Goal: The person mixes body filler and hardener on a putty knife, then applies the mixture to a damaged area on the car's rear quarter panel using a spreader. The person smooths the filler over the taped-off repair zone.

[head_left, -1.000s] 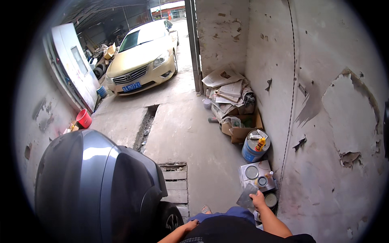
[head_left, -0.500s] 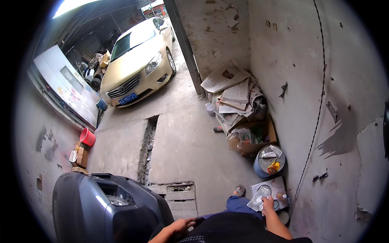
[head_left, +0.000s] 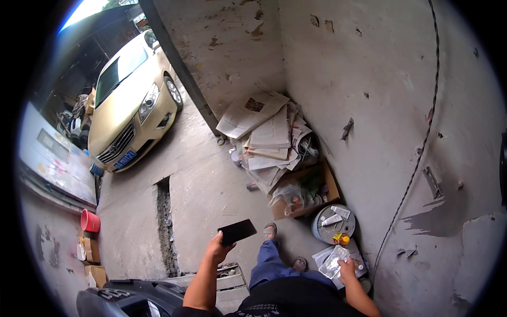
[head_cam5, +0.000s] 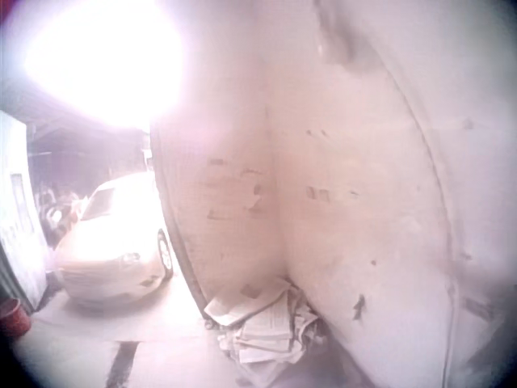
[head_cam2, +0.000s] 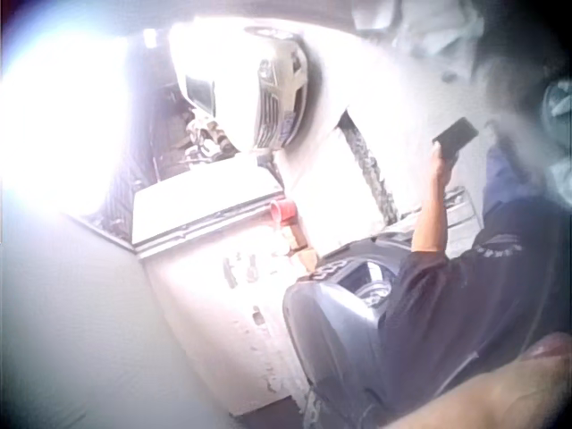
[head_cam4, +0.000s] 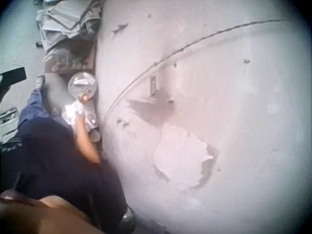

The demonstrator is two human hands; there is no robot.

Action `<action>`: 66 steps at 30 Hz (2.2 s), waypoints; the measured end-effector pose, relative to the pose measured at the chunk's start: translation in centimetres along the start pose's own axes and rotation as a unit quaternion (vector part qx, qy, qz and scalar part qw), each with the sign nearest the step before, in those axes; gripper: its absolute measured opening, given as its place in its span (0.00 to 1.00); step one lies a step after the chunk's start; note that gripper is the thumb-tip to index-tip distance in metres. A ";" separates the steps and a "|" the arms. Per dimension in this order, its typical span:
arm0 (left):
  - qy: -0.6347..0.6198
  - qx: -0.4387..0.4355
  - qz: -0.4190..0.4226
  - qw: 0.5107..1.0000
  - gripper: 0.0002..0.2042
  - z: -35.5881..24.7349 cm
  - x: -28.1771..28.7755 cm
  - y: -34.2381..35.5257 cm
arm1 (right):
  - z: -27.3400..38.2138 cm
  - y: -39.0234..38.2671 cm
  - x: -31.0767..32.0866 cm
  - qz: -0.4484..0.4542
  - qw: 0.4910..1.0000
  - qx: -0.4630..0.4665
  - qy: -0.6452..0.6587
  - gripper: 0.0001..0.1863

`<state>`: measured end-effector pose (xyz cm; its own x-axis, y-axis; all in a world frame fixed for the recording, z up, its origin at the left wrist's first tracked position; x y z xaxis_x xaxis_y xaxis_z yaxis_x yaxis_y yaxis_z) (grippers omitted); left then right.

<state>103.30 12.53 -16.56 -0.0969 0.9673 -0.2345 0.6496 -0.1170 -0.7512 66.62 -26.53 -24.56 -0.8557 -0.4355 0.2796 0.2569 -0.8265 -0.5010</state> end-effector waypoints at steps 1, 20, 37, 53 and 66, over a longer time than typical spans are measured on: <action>-0.010 0.012 0.015 1.000 0.19 0.1 -2.5 4.4 | -1.3 0.9 1.0 -0.032 0.999 0.006 -0.019 0.15; 0.468 0.105 0.347 0.806 0.16 7.1 -28.0 17.6 | 4.0 -7.3 -7.6 -0.151 0.976 0.103 -0.121 0.11; 0.498 0.123 0.663 0.545 0.08 20.7 -19.9 -19.1 | -1.8 -25.3 3.6 -0.182 0.917 0.239 -0.265 0.18; 0.659 0.282 0.549 0.431 0.16 43.4 -17.4 -43.5 | -15.4 -48.3 20.3 -0.466 0.721 -0.029 0.512 0.27; 0.659 0.353 0.612 0.257 0.14 61.8 -8.9 -63.7 | -26.1 -56.2 29.9 -0.683 0.628 0.009 0.372 0.17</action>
<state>16.16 -2.58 -4.79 0.4953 -0.7110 -0.4991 -0.7599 -0.0762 -0.6455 14.82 16.24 -9.44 -0.2539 0.9669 -0.0245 -0.9467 -0.2536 -0.1988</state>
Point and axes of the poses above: each hand's wrist, its own y-axis towards the middle knuckle, its own x-axis out of the back of the hand, z = x × y, the point moved 2 cm from there along y, towards the middle knuckle, and after that the axes turned 10 degrees about -z, right-handed, at the moved point
